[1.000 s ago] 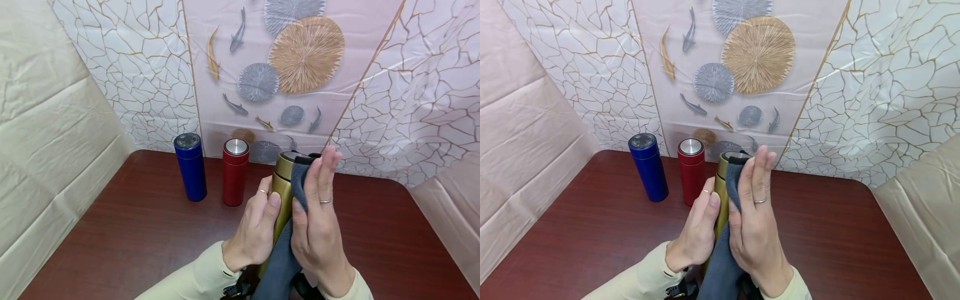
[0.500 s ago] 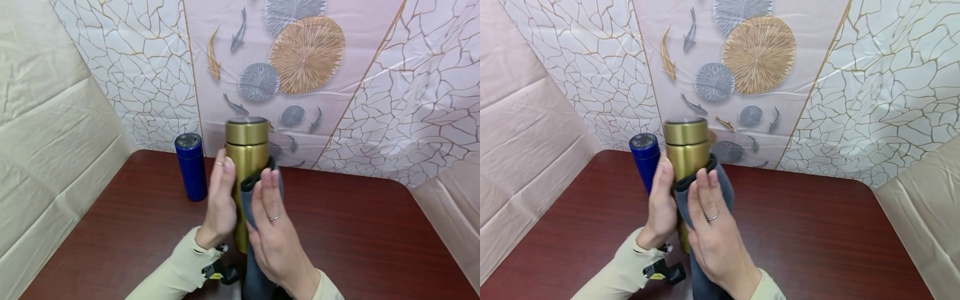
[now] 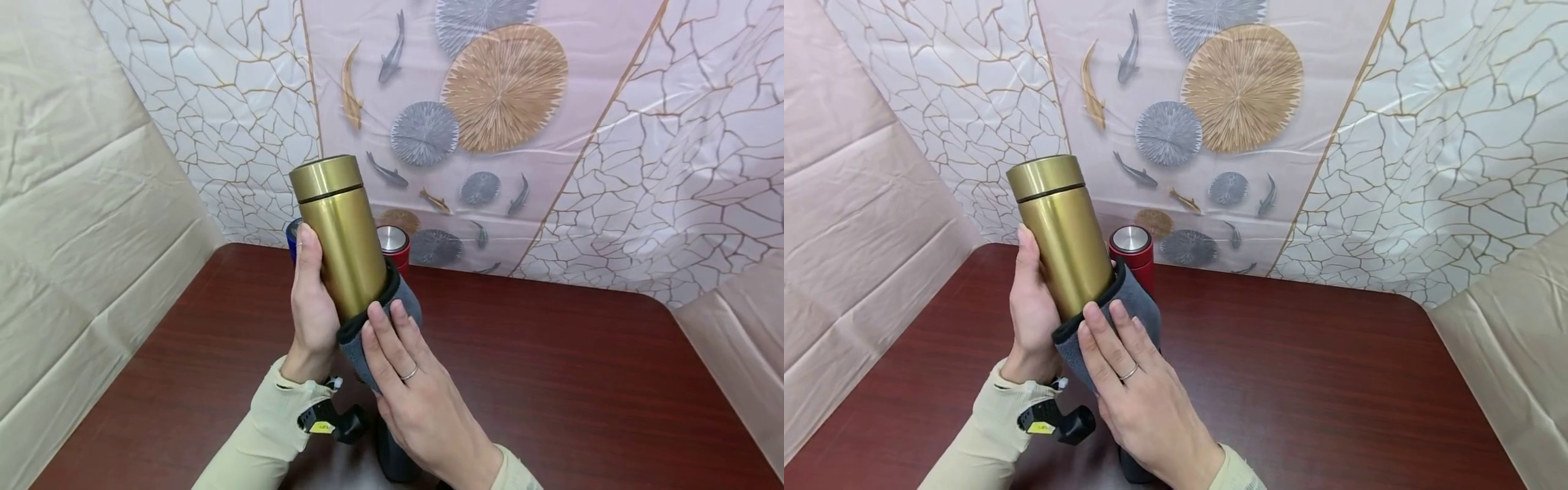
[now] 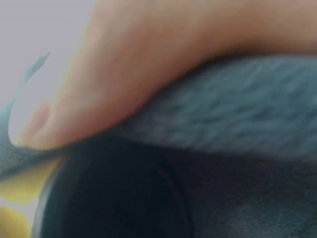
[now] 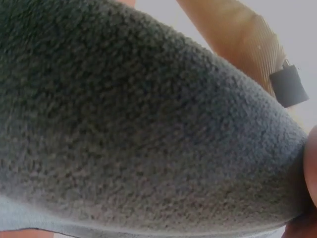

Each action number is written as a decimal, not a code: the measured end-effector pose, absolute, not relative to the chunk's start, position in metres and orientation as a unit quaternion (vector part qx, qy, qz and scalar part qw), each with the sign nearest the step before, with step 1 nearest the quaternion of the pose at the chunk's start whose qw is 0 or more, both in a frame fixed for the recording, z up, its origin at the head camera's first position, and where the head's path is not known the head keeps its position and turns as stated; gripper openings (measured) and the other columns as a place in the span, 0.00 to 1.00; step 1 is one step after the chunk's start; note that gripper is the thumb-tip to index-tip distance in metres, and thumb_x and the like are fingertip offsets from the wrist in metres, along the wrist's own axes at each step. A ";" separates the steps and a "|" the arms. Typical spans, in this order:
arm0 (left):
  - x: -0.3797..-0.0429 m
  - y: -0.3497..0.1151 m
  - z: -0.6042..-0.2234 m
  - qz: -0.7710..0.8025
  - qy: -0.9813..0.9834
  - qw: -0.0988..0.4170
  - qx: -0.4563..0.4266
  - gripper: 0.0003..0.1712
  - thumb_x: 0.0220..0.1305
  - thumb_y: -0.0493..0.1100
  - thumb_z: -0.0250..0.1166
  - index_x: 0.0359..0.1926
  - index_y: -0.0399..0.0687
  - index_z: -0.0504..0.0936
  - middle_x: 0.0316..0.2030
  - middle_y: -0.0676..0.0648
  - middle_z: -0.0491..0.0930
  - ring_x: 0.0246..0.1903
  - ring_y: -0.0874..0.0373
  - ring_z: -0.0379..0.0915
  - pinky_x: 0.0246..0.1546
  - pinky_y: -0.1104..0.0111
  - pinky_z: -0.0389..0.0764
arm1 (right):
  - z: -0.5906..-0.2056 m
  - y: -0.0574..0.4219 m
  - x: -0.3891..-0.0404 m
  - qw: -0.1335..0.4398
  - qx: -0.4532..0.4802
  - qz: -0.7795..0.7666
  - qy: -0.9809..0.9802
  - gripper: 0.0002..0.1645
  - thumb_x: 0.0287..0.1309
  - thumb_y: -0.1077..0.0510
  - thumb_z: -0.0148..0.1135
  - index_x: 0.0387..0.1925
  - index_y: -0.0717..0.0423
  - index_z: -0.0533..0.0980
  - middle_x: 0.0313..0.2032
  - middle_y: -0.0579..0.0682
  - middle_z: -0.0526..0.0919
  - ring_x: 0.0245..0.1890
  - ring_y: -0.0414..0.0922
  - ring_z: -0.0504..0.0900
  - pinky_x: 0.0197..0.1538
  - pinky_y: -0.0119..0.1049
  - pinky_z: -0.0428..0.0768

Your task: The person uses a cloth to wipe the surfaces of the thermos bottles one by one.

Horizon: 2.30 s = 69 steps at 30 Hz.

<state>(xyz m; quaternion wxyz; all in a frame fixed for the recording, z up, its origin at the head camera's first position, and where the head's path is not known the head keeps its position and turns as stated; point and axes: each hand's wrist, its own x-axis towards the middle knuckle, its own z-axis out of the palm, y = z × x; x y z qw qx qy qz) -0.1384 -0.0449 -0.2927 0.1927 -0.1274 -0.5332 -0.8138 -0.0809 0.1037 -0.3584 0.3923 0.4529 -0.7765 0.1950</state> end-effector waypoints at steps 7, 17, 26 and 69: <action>-0.130 -0.021 -0.303 -0.812 -0.534 0.150 -0.180 0.27 0.81 0.60 0.36 0.70 0.52 0.61 0.49 0.47 0.75 0.43 0.55 0.74 0.50 0.65 0.75 | -0.349 0.111 -0.082 0.381 0.436 0.263 -0.772 0.34 0.80 0.57 0.35 0.77 0.73 0.47 0.81 0.63 0.39 0.82 0.59 0.35 0.83 0.47 0.41; -0.109 0.026 -0.335 -0.725 -0.626 0.109 -0.265 0.18 0.82 0.51 0.40 0.58 0.45 0.64 0.49 0.43 0.73 0.53 0.55 0.69 0.57 0.68 0.70 | -0.315 0.145 -0.086 0.415 0.366 0.356 -0.753 0.35 0.80 0.58 0.38 0.79 0.66 0.44 0.82 0.58 0.36 0.83 0.55 0.33 0.83 0.49 0.38; -0.104 0.031 -0.339 -0.710 -0.638 0.098 -0.281 0.17 0.81 0.51 0.41 0.58 0.46 0.64 0.47 0.43 0.73 0.50 0.56 0.69 0.54 0.67 0.72 | -0.310 0.152 -0.087 0.424 0.345 0.376 -0.748 0.35 0.79 0.60 0.41 0.79 0.68 0.45 0.81 0.63 0.38 0.83 0.55 0.34 0.83 0.48 0.40; -0.111 0.028 -0.342 -0.726 -0.622 0.160 -0.244 0.19 0.81 0.47 0.41 0.66 0.47 0.62 0.55 0.44 0.75 0.55 0.54 0.72 0.59 0.67 0.72 | -0.322 0.138 -0.088 0.408 0.356 0.343 -0.767 0.34 0.81 0.55 0.36 0.77 0.71 0.48 0.81 0.63 0.40 0.83 0.58 0.36 0.83 0.48 0.41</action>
